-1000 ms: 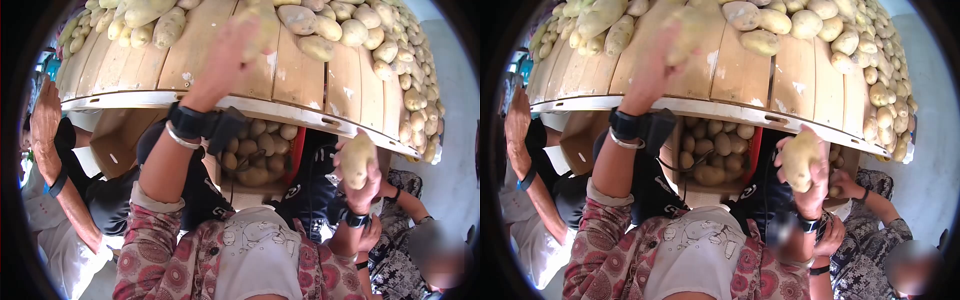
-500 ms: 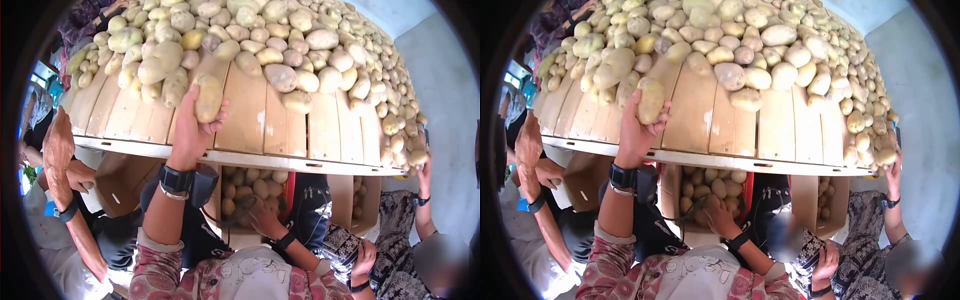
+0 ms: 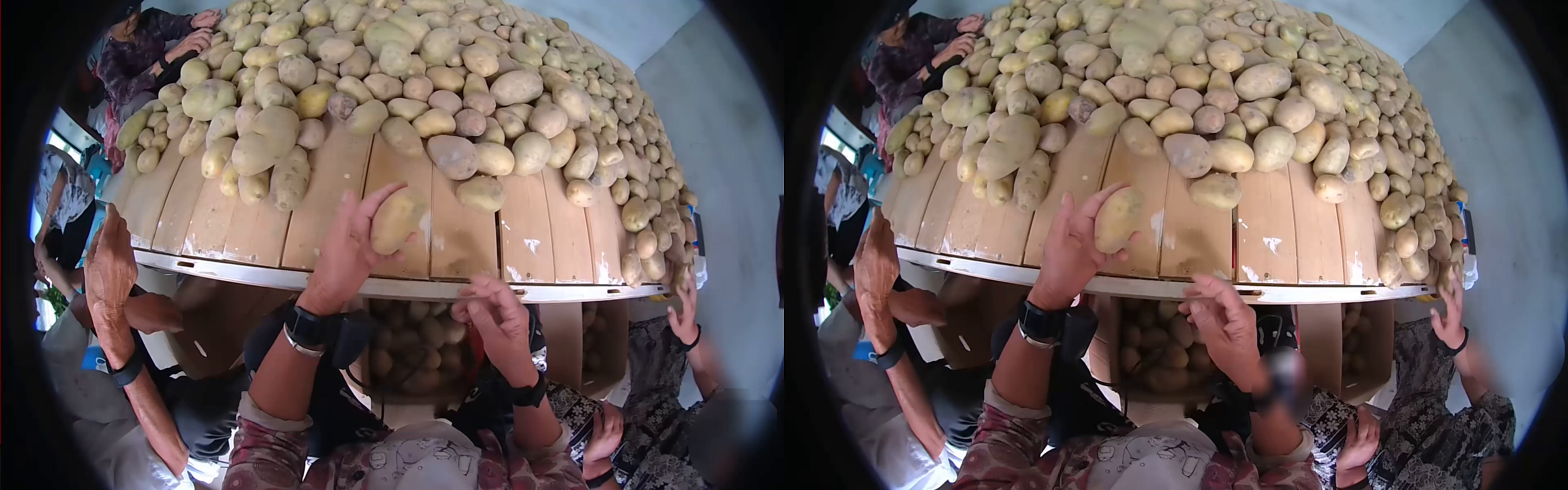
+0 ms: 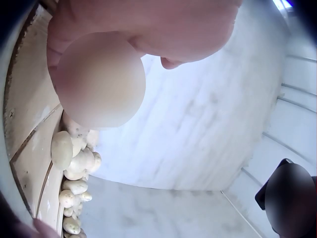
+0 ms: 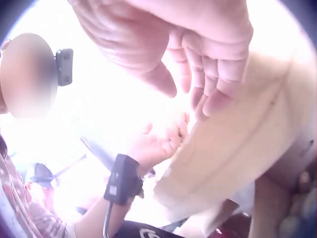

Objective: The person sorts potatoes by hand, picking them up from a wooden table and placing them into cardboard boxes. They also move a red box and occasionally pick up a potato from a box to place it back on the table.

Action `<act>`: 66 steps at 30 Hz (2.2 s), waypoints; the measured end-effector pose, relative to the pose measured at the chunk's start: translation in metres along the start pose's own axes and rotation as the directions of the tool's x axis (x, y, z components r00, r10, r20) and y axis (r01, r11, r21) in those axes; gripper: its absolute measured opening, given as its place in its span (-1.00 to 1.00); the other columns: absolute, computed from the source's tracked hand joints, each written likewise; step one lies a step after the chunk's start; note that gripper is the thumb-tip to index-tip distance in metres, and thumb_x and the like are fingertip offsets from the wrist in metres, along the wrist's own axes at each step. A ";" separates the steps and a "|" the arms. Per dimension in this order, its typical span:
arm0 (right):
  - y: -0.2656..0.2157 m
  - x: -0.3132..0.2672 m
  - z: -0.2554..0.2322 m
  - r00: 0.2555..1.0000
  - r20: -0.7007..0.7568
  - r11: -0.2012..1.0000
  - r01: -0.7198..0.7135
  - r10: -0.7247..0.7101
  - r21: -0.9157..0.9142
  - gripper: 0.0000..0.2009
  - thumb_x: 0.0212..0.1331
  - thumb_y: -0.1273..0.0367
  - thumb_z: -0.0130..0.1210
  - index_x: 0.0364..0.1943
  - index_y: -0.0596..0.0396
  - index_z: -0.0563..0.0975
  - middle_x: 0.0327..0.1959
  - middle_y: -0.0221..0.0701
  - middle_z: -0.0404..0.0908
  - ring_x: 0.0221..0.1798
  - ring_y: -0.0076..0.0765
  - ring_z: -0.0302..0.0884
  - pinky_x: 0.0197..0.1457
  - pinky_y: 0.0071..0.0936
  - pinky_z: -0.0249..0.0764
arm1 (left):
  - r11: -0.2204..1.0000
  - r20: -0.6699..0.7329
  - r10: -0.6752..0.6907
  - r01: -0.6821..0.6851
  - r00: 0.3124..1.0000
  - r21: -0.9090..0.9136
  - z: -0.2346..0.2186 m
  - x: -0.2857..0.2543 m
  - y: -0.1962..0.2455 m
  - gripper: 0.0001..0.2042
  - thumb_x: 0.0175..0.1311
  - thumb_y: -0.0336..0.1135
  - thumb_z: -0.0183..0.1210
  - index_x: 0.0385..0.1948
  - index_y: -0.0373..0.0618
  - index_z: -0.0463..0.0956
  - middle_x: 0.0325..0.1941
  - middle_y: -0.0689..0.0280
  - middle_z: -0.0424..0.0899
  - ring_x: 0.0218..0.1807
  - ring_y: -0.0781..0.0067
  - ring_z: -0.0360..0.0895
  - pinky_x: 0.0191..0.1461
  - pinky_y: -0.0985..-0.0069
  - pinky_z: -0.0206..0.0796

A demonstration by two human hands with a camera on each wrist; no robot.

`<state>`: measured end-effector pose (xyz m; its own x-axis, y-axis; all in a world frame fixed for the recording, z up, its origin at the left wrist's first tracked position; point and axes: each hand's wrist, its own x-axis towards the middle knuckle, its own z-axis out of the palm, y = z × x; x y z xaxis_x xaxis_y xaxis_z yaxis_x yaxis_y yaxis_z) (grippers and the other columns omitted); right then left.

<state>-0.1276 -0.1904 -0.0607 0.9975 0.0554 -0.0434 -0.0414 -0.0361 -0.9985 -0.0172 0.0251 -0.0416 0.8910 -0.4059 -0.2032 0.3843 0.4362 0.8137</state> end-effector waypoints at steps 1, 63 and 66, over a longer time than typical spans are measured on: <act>-0.006 0.007 0.004 0.999 -0.035 0.997 0.028 -0.026 0.073 -0.62 0.31 0.35 -0.05 0.18 0.11 0.29 -0.03 -0.30 0.50 -0.12 -0.40 0.55 -0.08 -0.52 0.48 | 1.000 0.090 -0.005 0.008 0.996 -0.030 0.003 -0.003 0.001 -0.33 0.38 0.20 -0.60 0.27 -0.10 0.16 0.18 0.29 0.38 0.13 0.35 0.37 0.12 0.38 0.26; 0.005 0.126 -0.049 0.938 -0.020 0.587 0.200 -0.346 -0.784 -0.50 -0.10 0.23 0.21 -0.04 0.12 0.39 0.14 0.16 0.18 0.23 0.31 0.12 0.21 0.08 0.18 | 0.975 0.338 0.093 -0.017 0.937 -0.223 -0.051 0.051 -0.025 -0.53 0.43 -0.06 -0.24 0.15 -0.27 0.25 0.06 0.18 0.49 0.04 0.37 0.43 0.14 0.45 0.28; 0.009 0.160 -0.042 0.989 -0.010 0.491 0.064 -0.146 -0.869 -0.45 -0.18 0.21 0.23 -0.04 0.17 0.39 0.19 0.22 0.11 0.19 0.36 0.15 0.18 0.17 0.19 | 0.976 0.304 0.092 -0.025 0.948 -0.217 -0.062 0.052 -0.028 -0.55 0.43 -0.09 -0.22 0.15 -0.25 0.25 0.08 0.21 0.46 0.03 0.39 0.41 0.13 0.46 0.27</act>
<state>0.0344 -0.2234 -0.0753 0.9934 0.0505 0.1034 0.0930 -0.8812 -0.4635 0.0334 0.0414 -0.1088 0.8068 -0.5889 0.0480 0.4051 0.6104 0.6807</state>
